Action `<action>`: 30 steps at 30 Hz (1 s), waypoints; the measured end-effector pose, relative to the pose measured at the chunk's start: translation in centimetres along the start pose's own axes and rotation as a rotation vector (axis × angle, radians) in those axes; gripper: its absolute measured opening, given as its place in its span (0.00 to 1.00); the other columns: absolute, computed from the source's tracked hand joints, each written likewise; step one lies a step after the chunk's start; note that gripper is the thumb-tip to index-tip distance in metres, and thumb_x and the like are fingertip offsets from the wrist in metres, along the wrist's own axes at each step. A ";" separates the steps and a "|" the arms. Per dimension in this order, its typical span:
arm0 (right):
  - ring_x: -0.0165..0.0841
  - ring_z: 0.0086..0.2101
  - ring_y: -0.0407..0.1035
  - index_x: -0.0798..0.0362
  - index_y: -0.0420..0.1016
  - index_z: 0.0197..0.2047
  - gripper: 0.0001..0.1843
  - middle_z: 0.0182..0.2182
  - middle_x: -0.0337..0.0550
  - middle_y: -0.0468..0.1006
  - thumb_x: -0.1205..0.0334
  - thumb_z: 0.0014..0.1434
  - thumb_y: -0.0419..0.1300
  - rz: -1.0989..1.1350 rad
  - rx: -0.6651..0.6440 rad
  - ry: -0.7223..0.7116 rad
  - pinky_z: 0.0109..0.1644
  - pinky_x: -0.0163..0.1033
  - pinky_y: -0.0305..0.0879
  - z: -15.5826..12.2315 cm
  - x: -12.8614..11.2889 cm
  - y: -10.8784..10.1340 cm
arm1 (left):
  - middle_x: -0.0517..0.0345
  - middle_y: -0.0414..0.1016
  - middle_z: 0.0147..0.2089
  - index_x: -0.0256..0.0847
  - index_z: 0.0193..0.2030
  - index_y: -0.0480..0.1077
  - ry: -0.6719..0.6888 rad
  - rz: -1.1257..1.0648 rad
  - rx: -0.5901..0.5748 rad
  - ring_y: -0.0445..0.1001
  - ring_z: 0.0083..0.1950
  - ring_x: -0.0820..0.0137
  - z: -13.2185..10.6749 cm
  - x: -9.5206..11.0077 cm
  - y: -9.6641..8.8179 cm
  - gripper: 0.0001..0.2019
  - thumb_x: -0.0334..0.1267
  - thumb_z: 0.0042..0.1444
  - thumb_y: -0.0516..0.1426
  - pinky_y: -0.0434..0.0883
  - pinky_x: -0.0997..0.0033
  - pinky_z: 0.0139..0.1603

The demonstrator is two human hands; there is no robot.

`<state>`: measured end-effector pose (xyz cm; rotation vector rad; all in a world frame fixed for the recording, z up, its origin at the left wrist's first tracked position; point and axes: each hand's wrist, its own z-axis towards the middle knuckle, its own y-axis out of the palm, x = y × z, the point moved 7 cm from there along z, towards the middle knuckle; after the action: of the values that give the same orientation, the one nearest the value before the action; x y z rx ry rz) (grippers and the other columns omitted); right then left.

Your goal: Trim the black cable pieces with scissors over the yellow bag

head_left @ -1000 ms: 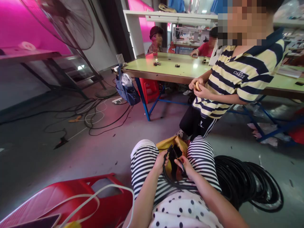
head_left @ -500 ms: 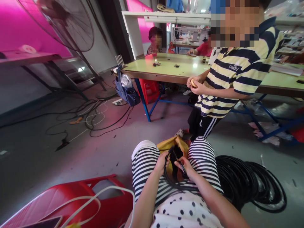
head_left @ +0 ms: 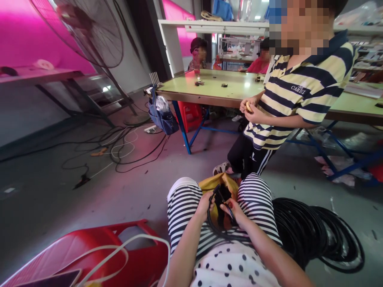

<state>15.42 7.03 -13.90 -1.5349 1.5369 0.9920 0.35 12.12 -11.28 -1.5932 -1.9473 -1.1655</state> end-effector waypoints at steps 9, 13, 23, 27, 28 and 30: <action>0.28 0.21 0.62 0.47 0.64 0.34 0.39 0.21 0.30 0.68 0.27 0.40 0.77 -0.022 0.008 -0.003 0.22 0.34 0.55 0.2 0.1 -0.1 | 0.68 0.62 0.21 0.42 0.35 0.64 -0.014 0.009 0.021 0.55 0.17 0.78 0.0 0.0 0.1 0.13 0.47 0.55 0.61 0.45 0.77 0.18; 0.29 0.22 0.64 0.46 0.63 0.34 0.37 0.21 0.30 0.68 0.30 0.42 0.77 -0.021 0.009 -0.011 0.23 0.34 0.56 0.3 0.2 -0.2 | 0.69 0.62 0.21 0.42 0.36 0.63 -0.012 0.017 0.025 0.55 0.16 0.79 0.1 -0.1 0.1 0.13 0.47 0.55 0.60 0.45 0.78 0.18; 0.28 0.20 0.62 0.46 0.63 0.33 0.38 0.20 0.29 0.68 0.27 0.41 0.77 0.009 0.008 0.009 0.23 0.34 0.53 1.0 1.7 -0.3 | 0.70 0.62 0.21 0.41 0.39 0.65 -0.005 0.059 0.036 0.55 0.16 0.79 0.7 -0.5 0.0 0.17 0.51 0.54 0.61 0.45 0.76 0.19; 0.29 0.21 0.64 0.46 0.63 0.33 0.37 0.20 0.30 0.69 0.28 0.41 0.77 0.005 0.009 0.003 0.24 0.34 0.54 0.9 1.5 -0.3 | 0.71 0.62 0.21 0.42 0.38 0.63 0.011 0.095 0.020 0.55 0.16 0.79 0.8 -0.5 0.0 0.18 0.54 0.53 0.60 0.45 0.76 0.19; 0.29 0.21 0.64 0.46 0.64 0.33 0.37 0.21 0.30 0.69 0.28 0.41 0.77 0.005 0.007 -0.001 0.24 0.34 0.55 0.9 1.4 -0.3 | 0.71 0.62 0.22 0.42 0.38 0.63 0.019 0.107 0.012 0.55 0.17 0.79 0.8 -0.5 0.0 0.18 0.54 0.53 0.60 0.45 0.76 0.19; 0.29 0.22 0.64 0.47 0.65 0.33 0.36 0.21 0.31 0.70 0.30 0.41 0.77 0.009 0.003 -0.009 0.25 0.34 0.56 0.8 1.3 -0.3 | 0.71 0.63 0.23 0.42 0.38 0.63 0.040 0.135 -0.006 0.56 0.17 0.80 0.7 -0.4 0.1 0.20 0.56 0.51 0.62 0.46 0.76 0.20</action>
<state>15.67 7.22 -15.43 -1.5210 1.5399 1.0004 0.68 12.37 -11.96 -1.6636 -1.7832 -1.1401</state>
